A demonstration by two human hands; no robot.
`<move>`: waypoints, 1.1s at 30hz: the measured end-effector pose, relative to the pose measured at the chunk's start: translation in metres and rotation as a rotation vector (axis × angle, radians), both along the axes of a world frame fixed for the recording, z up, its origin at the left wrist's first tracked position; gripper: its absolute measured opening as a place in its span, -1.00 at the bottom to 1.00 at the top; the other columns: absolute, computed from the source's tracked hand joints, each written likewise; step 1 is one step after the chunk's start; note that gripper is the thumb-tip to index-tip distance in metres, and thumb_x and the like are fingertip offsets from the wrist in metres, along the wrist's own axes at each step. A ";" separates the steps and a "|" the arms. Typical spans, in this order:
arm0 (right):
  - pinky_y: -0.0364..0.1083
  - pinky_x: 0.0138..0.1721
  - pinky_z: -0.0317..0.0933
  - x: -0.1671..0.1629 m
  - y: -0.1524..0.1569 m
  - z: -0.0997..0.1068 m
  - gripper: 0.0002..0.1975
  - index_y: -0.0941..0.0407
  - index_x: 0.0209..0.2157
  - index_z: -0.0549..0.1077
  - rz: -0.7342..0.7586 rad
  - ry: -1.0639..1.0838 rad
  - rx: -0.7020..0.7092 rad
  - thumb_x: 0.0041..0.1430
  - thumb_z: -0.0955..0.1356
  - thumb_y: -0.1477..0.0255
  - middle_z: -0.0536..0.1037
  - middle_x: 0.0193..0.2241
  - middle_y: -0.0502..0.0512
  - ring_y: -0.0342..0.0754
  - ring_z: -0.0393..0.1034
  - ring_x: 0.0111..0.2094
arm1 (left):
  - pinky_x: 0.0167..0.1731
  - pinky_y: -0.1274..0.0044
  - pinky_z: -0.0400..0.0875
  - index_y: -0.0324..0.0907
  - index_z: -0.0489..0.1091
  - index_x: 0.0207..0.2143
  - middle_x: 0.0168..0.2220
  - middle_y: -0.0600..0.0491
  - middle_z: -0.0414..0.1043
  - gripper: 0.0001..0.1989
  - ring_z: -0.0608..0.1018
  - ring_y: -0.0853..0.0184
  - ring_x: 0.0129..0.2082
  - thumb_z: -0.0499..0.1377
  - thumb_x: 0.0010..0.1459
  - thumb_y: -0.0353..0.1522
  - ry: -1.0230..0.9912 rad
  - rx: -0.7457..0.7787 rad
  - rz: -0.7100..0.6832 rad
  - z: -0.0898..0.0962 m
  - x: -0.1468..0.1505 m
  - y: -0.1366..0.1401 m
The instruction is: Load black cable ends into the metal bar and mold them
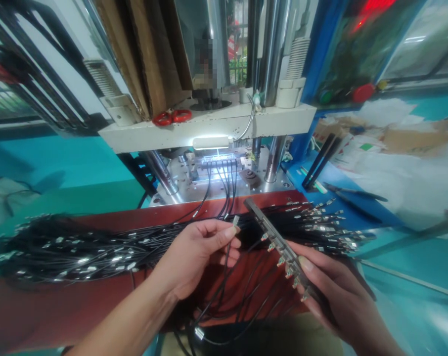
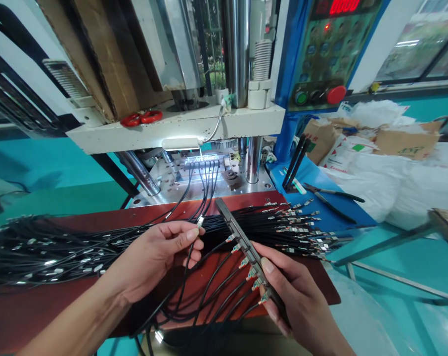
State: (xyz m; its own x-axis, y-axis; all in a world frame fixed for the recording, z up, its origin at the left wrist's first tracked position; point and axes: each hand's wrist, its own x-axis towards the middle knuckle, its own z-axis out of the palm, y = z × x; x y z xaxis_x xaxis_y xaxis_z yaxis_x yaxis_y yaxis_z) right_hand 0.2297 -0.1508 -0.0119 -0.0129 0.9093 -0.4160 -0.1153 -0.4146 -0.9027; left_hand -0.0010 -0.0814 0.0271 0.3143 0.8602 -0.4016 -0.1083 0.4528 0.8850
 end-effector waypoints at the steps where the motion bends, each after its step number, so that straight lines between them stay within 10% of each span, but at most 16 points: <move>1: -0.23 -0.85 0.01 0.000 0.000 0.000 -0.34 0.04 0.17 0.37 0.004 -0.006 0.001 0.10 0.34 0.01 0.33 -0.73 -0.04 -0.17 0.17 -0.80 | -0.46 0.55 0.33 -0.26 0.43 -0.31 -0.42 0.03 0.46 -0.77 0.46 0.43 -0.50 0.28 0.08 -0.26 0.020 0.034 0.005 0.001 0.002 0.002; 12: -0.18 -0.83 0.11 -0.002 0.000 0.001 -0.35 0.03 0.17 0.38 0.021 -0.082 0.052 0.11 0.32 0.01 0.36 -0.73 -0.03 -0.14 0.19 -0.80 | -0.34 0.46 0.28 -0.15 0.46 -0.38 -0.41 0.07 0.51 -0.88 0.49 0.34 -0.41 0.14 0.12 -0.34 0.776 0.656 -0.156 0.000 0.026 0.008; 33: -0.30 -0.83 -0.04 -0.009 -0.001 -0.008 -0.35 0.01 0.19 0.31 -0.011 -0.046 -0.027 0.14 0.32 0.01 0.39 -0.64 -0.09 -0.29 0.09 -0.78 | -0.36 0.48 0.21 -0.15 0.46 -0.40 -0.41 0.04 0.49 -0.89 0.46 0.31 -0.41 0.14 0.12 -0.36 0.855 0.794 -0.215 -0.003 0.029 0.012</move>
